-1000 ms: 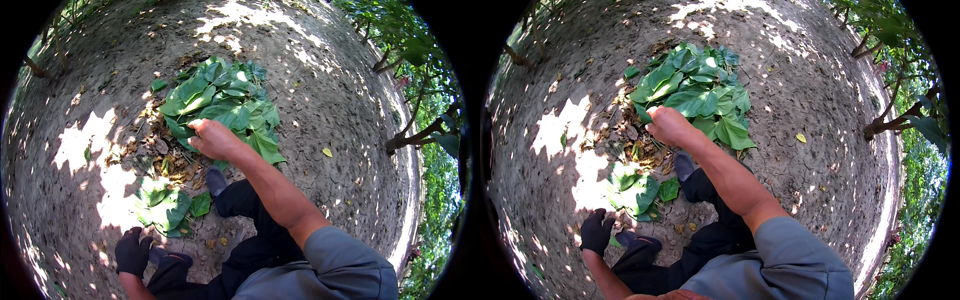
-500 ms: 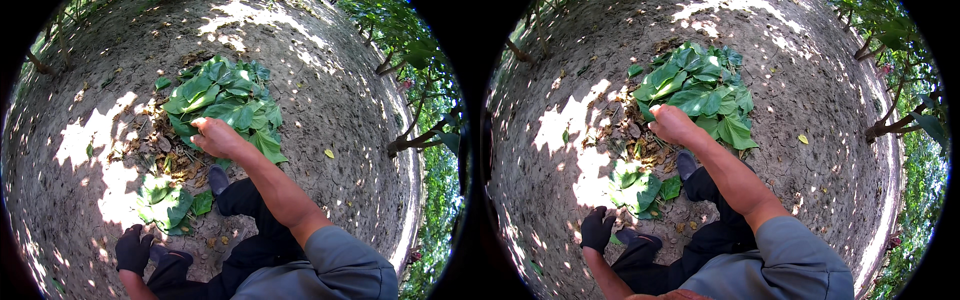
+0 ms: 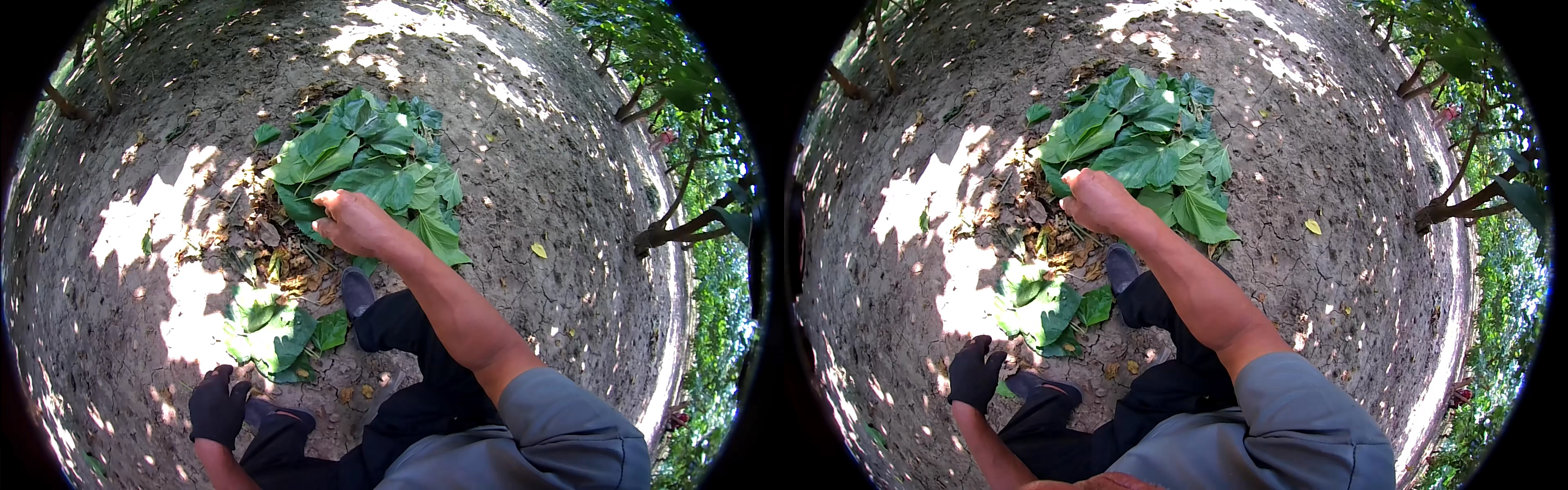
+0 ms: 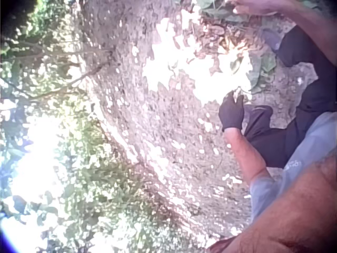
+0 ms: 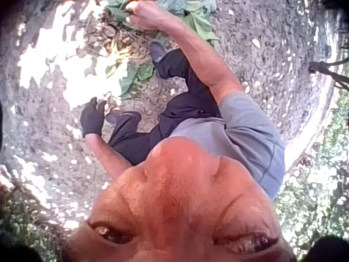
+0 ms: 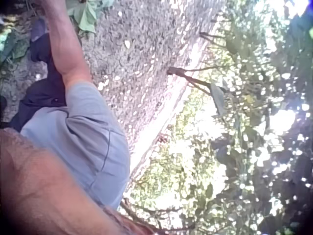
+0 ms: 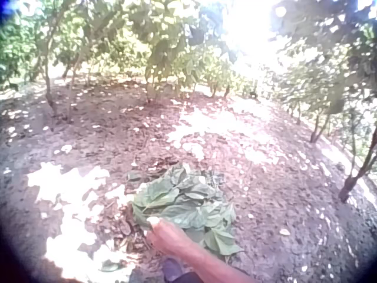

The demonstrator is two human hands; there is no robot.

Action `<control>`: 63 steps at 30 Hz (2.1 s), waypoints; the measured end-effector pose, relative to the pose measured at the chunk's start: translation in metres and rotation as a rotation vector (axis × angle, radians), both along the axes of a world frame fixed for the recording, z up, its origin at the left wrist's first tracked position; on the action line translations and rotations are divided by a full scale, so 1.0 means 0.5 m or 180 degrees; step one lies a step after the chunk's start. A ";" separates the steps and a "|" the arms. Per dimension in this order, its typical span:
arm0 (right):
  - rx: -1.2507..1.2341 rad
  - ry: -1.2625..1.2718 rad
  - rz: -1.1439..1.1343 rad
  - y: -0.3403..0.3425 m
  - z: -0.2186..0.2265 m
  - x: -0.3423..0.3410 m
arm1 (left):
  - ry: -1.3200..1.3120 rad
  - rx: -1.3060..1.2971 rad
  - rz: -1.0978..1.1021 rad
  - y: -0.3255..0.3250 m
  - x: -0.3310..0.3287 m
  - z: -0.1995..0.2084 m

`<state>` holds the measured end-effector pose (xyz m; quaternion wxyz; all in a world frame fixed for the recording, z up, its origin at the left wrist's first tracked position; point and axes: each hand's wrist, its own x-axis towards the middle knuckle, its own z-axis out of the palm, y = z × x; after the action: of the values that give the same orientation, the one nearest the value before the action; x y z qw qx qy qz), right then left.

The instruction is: The person sits on the ground and sorts through a pile of green leaves. They pick up leaves one by one, inspect them, and place them back onto the pile or the ground.

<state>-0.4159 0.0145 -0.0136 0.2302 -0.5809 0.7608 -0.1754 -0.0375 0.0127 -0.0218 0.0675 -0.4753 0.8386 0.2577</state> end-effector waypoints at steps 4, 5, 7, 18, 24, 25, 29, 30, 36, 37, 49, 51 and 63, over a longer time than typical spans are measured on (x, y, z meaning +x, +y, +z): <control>-0.0118 0.0027 0.0015 0.002 -0.006 -0.003 | 0.0022 -0.0011 -0.0010 0.000 0.000 -0.003; -0.0172 0.0037 0.0024 0.002 -0.008 -0.002 | 0.0017 -0.0025 -0.0015 0.000 0.001 -0.004; -0.0156 0.0025 0.0043 0.001 -0.010 -0.002 | 0.0007 -0.0051 -0.0027 -0.001 0.002 -0.005; -0.0330 0.0030 0.0076 0.004 -0.006 0.004 | 0.0048 0.0001 0.0006 0.000 0.004 -0.003; -0.0066 0.0003 0.0078 0.001 0.003 0.006 | -0.0020 0.0043 0.0034 -0.001 0.004 -0.004; 0.0002 -0.0006 0.0068 0.000 0.009 0.008 | -0.0052 0.0058 0.0039 -0.001 0.003 -0.003; -0.0291 0.0030 0.0062 0.004 -0.001 0.011 | -0.0003 0.0032 0.0059 -0.001 0.007 -0.008; -0.0276 0.0021 0.0064 0.003 -0.001 0.011 | 0.0004 0.0023 0.0063 -0.001 0.009 -0.011; 0.0016 0.0082 0.0072 -0.001 0.003 0.010 | -0.0027 0.0065 0.0091 -0.003 0.009 -0.012; 0.0107 0.0075 0.0084 -0.003 0.008 0.012 | -0.0016 0.0048 0.0074 -0.003 0.012 -0.014; 0.0037 0.0096 0.0071 0.002 0.005 -0.008 | -0.0099 0.0093 0.0047 -0.001 -0.020 0.001; 0.0044 -0.0017 0.0073 -0.005 0.011 0.012 | -0.0127 0.0085 0.0105 0.002 -0.005 0.007; -0.0070 -0.0073 0.0041 -0.014 -0.034 0.049 | 0.0103 -0.0149 0.0412 -0.012 0.063 -0.002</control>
<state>-0.3913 0.0075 -0.0305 0.2336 -0.5863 0.7524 -0.1889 -0.0062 0.0066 -0.0230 0.0259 -0.5257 0.8128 0.2494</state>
